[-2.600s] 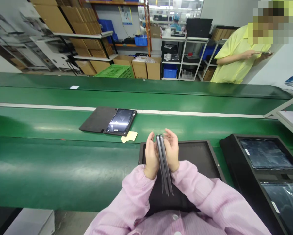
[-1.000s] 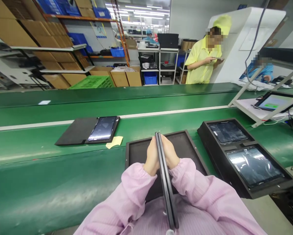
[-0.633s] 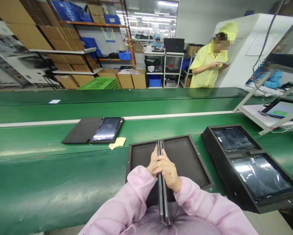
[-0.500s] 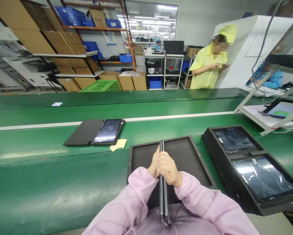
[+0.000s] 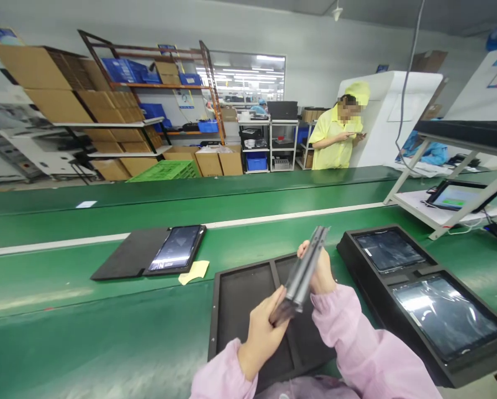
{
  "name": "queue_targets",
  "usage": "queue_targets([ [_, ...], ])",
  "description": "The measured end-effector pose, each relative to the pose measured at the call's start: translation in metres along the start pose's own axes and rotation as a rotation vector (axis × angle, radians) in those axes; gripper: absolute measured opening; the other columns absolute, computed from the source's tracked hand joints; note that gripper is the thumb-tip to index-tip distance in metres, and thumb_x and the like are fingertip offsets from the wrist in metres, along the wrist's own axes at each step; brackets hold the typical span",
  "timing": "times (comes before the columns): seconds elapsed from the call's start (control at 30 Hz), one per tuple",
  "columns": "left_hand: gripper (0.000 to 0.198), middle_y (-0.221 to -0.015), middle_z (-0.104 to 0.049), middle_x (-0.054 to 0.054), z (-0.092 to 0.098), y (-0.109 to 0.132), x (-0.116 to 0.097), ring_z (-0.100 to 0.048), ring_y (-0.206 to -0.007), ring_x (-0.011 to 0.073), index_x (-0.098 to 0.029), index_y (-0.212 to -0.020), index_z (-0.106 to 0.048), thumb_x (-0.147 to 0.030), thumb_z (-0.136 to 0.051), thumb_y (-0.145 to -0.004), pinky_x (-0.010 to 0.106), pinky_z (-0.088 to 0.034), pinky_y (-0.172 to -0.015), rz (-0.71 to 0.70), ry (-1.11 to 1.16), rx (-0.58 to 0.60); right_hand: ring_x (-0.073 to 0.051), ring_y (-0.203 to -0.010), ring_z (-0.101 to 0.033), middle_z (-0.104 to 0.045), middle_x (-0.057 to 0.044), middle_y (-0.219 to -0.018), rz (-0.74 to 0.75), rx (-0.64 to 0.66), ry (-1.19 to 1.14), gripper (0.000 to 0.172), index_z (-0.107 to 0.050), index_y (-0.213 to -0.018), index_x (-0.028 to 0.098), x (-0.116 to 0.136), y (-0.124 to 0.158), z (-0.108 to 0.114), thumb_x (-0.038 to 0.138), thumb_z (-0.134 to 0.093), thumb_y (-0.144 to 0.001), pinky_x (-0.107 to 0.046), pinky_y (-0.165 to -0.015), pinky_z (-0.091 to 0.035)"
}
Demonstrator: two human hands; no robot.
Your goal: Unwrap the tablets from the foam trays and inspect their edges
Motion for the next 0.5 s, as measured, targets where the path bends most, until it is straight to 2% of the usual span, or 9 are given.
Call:
queue_targets([
  [0.07, 0.018, -0.069, -0.070, 0.011, 0.010, 0.004, 0.008, -0.065, -0.068, 0.0282, -0.016, -0.068, -0.072, -0.034, -0.071, -0.066, 0.038, -0.052, -0.067, 0.184, 0.101, -0.050, -0.019, -0.077, -0.059, -0.065, -0.004, -0.079, -0.052, 0.063, 0.006, 0.040, -0.063, -0.081, 0.020, 0.000, 0.017, -0.001, 0.057, -0.050, -0.081, -0.035, -0.080, -0.047],
  [0.1, 0.022, -0.068, -0.070, 0.010, 0.017, 0.008, 0.011, -0.065, -0.066, 0.0276, -0.015, -0.067, -0.071, -0.036, -0.073, -0.063, 0.037, -0.052, -0.065, 0.268, 0.211, -0.069, -0.019, -0.084, -0.059, -0.065, -0.004, -0.088, -0.072, 0.127, 0.053, 0.035, -0.063, -0.091, 0.020, 0.003, 0.025, -0.001, 0.052, -0.054, -0.080, -0.033, -0.084, -0.045],
  [0.17, 0.032, -0.076, -0.071, 0.009, 0.025, 0.018, 0.016, -0.065, -0.071, 0.0269, -0.014, -0.078, -0.071, -0.037, -0.077, -0.057, 0.035, -0.052, -0.066, 0.414, 0.503, -0.090, -0.017, -0.085, -0.057, -0.064, -0.002, -0.091, -0.067, 0.272, 0.269, 0.028, -0.061, -0.097, 0.022, 0.012, 0.038, 0.002, 0.042, -0.061, -0.078, -0.030, -0.082, -0.043],
  [0.2, 0.037, -0.079, -0.072, 0.009, 0.028, 0.025, 0.018, -0.065, -0.072, 0.0263, -0.014, -0.084, -0.071, -0.036, -0.078, -0.055, 0.035, -0.052, -0.066, 0.485, 0.638, -0.105, -0.016, -0.077, -0.055, -0.062, 0.000, -0.083, -0.033, 0.328, 0.424, 0.022, -0.060, -0.090, 0.022, 0.018, 0.041, 0.006, 0.040, -0.061, -0.078, -0.028, -0.075, -0.043],
  [0.23, 0.041, -0.081, -0.072, 0.008, 0.030, 0.032, 0.020, -0.066, -0.073, 0.0259, -0.014, -0.087, -0.069, -0.035, -0.079, -0.053, 0.034, -0.052, -0.066, 0.554, 0.739, -0.126, -0.014, -0.069, -0.051, -0.057, 0.002, -0.073, 0.017, 0.373, 0.580, 0.018, -0.058, -0.079, 0.021, 0.025, 0.043, 0.009, 0.039, -0.060, -0.079, -0.026, -0.067, -0.040],
  [0.3, 0.045, -0.083, -0.072, 0.008, 0.032, 0.045, 0.023, -0.066, -0.073, 0.0259, -0.014, -0.089, -0.067, -0.032, -0.080, -0.050, 0.033, -0.052, -0.064, 0.650, 0.830, -0.194, -0.011, -0.056, -0.040, -0.042, 0.004, -0.058, 0.132, 0.478, 0.836, 0.034, -0.043, -0.059, 0.019, 0.036, 0.044, 0.010, 0.039, -0.054, -0.084, -0.024, -0.056, -0.033],
  [0.37, 0.046, -0.084, -0.072, 0.008, 0.032, 0.053, 0.023, -0.066, -0.073, 0.0257, -0.013, -0.088, -0.066, -0.030, -0.081, -0.048, 0.033, -0.051, -0.064, 0.669, 0.845, -0.245, -0.010, -0.051, -0.034, -0.033, 0.005, -0.053, 0.254, 0.581, 0.994, 0.043, -0.031, -0.053, 0.019, 0.045, 0.048, 0.002, 0.036, -0.048, -0.088, -0.024, -0.051, -0.028],
  [0.43, 0.043, -0.083, -0.072, 0.008, 0.030, 0.055, 0.020, -0.065, -0.071, 0.0246, -0.013, -0.087, -0.065, -0.029, -0.080, -0.050, 0.033, -0.051, -0.063, 0.654, 0.857, -0.263, -0.010, -0.050, -0.035, -0.035, 0.004, -0.053, 0.434, 0.566, 1.136, 0.041, -0.033, -0.054, 0.018, 0.055, 0.059, -0.012, 0.031, -0.044, -0.091, -0.024, -0.050, -0.027],
  [0.5, 0.040, -0.079, -0.071, 0.007, 0.026, 0.052, 0.016, -0.063, -0.068, 0.0230, -0.012, -0.085, -0.065, -0.027, -0.078, -0.051, 0.032, -0.049, -0.062, 0.622, 0.877, -0.237, -0.011, -0.050, -0.039, -0.042, 0.002, -0.054, 0.671, 0.576, 1.223, 0.037, -0.042, -0.056, 0.018, 0.062, 0.086, -0.035, 0.025, -0.041, -0.092, -0.026, -0.049, -0.027],
])
Point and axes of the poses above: each hand's wrist, its own y-axis away from the middle knuckle, its own z-axis out of the back of the hand, x = y × z, the point moved 7 cm from there along -y, towards the middle knuckle
